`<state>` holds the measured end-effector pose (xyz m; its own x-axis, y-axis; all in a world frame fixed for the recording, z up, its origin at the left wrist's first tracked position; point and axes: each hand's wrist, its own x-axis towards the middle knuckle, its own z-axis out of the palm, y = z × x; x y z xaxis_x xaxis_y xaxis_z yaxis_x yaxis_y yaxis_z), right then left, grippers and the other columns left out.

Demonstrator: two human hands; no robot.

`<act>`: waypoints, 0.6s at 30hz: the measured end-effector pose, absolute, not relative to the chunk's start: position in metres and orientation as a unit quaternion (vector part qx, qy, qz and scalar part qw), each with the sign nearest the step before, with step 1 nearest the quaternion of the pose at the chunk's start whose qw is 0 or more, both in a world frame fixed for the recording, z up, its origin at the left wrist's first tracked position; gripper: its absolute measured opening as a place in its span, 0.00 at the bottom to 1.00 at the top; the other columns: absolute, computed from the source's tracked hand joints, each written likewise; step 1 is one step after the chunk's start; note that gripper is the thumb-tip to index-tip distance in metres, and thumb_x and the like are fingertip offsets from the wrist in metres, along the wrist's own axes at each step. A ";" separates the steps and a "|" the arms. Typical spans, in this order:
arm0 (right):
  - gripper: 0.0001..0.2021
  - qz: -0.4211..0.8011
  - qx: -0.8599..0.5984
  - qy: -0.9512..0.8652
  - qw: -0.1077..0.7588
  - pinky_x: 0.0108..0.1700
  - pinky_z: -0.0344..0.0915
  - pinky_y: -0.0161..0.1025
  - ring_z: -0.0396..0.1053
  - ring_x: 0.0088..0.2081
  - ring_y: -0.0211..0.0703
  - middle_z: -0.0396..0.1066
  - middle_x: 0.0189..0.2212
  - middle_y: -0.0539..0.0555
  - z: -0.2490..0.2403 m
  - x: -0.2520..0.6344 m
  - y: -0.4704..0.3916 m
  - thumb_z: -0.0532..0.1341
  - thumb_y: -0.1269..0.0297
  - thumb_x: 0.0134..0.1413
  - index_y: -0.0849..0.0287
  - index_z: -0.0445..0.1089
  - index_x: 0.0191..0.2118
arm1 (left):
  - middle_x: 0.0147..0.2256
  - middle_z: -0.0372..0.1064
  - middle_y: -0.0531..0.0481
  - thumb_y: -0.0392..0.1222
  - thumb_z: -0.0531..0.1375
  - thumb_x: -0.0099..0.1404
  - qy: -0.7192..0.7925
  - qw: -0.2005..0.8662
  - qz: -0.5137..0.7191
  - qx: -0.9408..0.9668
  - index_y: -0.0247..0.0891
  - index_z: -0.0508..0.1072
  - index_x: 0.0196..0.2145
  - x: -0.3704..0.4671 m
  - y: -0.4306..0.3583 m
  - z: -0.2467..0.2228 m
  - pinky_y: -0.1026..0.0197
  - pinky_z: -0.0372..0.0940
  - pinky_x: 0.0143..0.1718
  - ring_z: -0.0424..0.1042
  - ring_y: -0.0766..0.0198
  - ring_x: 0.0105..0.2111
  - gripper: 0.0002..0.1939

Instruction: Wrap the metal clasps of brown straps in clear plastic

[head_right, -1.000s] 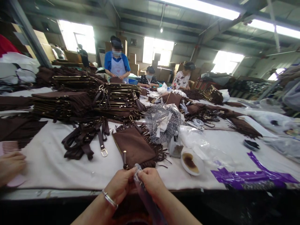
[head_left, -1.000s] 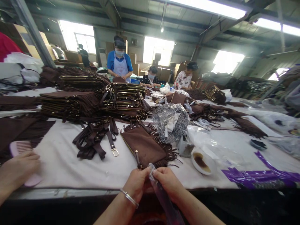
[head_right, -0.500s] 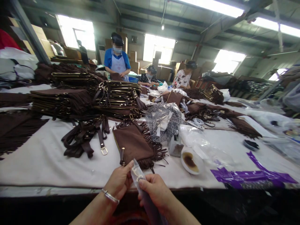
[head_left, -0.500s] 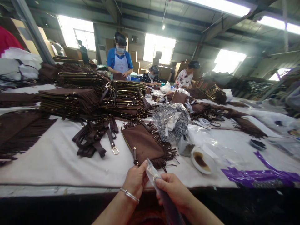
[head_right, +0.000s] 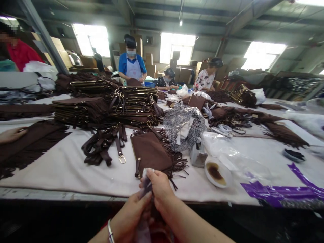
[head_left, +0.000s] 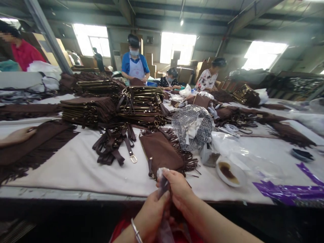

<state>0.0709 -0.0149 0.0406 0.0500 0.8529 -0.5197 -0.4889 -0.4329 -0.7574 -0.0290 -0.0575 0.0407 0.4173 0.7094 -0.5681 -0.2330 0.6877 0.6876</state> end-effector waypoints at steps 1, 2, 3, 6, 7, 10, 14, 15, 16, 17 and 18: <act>0.23 0.676 -0.510 -0.160 0.507 0.25 0.65 0.35 0.71 0.24 0.41 0.73 0.22 0.51 0.043 0.069 -0.016 0.70 0.47 0.38 0.61 0.66 0.30 | 0.18 0.51 0.65 0.64 0.67 0.49 0.460 0.794 0.279 0.285 0.40 0.64 0.35 -0.037 -0.053 0.044 0.69 0.54 0.18 0.50 0.75 0.15 0.28; 0.22 0.690 -0.492 -0.147 0.510 0.27 0.67 0.35 0.71 0.25 0.41 0.73 0.23 0.51 0.046 0.068 -0.018 0.71 0.48 0.38 0.61 0.67 0.31 | 0.18 0.49 0.65 0.65 0.65 0.50 0.463 0.787 0.258 0.315 0.40 0.63 0.35 -0.046 -0.050 0.048 0.69 0.51 0.17 0.47 0.75 0.15 0.28; 0.21 0.706 -0.470 -0.137 0.511 0.29 0.67 0.36 0.72 0.26 0.41 0.74 0.24 0.52 0.049 0.067 -0.021 0.71 0.49 0.38 0.61 0.67 0.31 | 0.18 0.49 0.65 0.65 0.64 0.52 0.462 0.778 0.236 0.354 0.40 0.63 0.35 -0.056 -0.047 0.053 0.70 0.49 0.16 0.46 0.75 0.15 0.27; 0.20 0.756 -0.412 -0.127 0.492 0.30 0.67 0.36 0.72 0.27 0.41 0.76 0.27 0.54 0.050 0.064 -0.036 0.72 0.52 0.39 0.62 0.68 0.31 | 0.16 0.56 0.61 0.63 0.59 0.58 0.450 0.740 0.155 0.475 0.38 0.66 0.30 -0.088 -0.046 0.064 0.69 0.46 0.15 0.51 0.74 0.13 0.23; 0.19 0.769 -0.406 -0.121 0.480 0.30 0.67 0.36 0.72 0.26 0.41 0.75 0.26 0.53 0.047 0.062 -0.043 0.71 0.53 0.40 0.62 0.68 0.31 | 0.15 0.58 0.59 0.62 0.57 0.60 0.442 0.736 0.129 0.497 0.38 0.67 0.29 -0.097 -0.049 0.066 0.69 0.46 0.15 0.52 0.73 0.12 0.22; 0.16 0.793 -0.425 -0.088 0.428 0.29 0.66 0.36 0.71 0.25 0.41 0.74 0.23 0.52 0.032 0.056 -0.063 0.70 0.56 0.42 0.62 0.68 0.30 | 0.13 0.60 0.57 0.59 0.57 0.61 0.416 0.767 0.082 0.482 0.37 0.69 0.28 -0.118 -0.064 0.062 0.68 0.46 0.14 0.54 0.72 0.11 0.20; 0.13 0.838 -0.421 -0.079 0.338 0.26 0.65 0.37 0.68 0.21 0.41 0.72 0.20 0.54 0.014 0.046 -0.076 0.64 0.56 0.47 0.63 0.69 0.28 | 0.12 0.56 0.59 0.58 0.59 0.60 0.410 0.793 0.071 0.445 0.36 0.70 0.26 -0.133 -0.086 0.048 0.68 0.40 0.13 0.49 0.73 0.10 0.20; 0.14 0.848 -0.416 -0.077 0.320 0.26 0.64 0.36 0.67 0.20 0.41 0.71 0.19 0.54 0.011 0.043 -0.075 0.63 0.55 0.48 0.63 0.69 0.27 | 0.12 0.55 0.59 0.58 0.59 0.59 0.410 0.799 0.075 0.434 0.36 0.70 0.26 -0.137 -0.090 0.044 0.67 0.39 0.13 0.47 0.73 0.10 0.20; 0.14 0.850 -0.417 -0.075 0.314 0.24 0.63 0.35 0.66 0.20 0.40 0.70 0.18 0.53 0.008 0.040 -0.074 0.62 0.54 0.49 0.62 0.68 0.26 | 0.11 0.54 0.60 0.59 0.59 0.59 0.411 0.804 0.082 0.422 0.36 0.70 0.26 -0.140 -0.092 0.041 0.67 0.38 0.13 0.46 0.73 0.10 0.21; 0.15 0.845 -0.424 -0.077 0.318 0.23 0.61 0.34 0.65 0.19 0.38 0.69 0.16 0.52 0.006 0.037 -0.072 0.63 0.54 0.49 0.62 0.66 0.25 | 0.11 0.54 0.60 0.60 0.59 0.58 0.413 0.809 0.090 0.409 0.35 0.71 0.26 -0.143 -0.094 0.039 0.66 0.37 0.12 0.45 0.74 0.09 0.22; 0.15 0.834 -0.433 -0.081 0.331 0.21 0.58 0.32 0.63 0.17 0.36 0.67 0.15 0.50 0.004 0.034 -0.070 0.64 0.54 0.48 0.60 0.64 0.24 | 0.11 0.54 0.60 0.61 0.60 0.56 0.417 0.812 0.098 0.397 0.35 0.71 0.26 -0.147 -0.095 0.037 0.66 0.36 0.12 0.45 0.74 0.09 0.23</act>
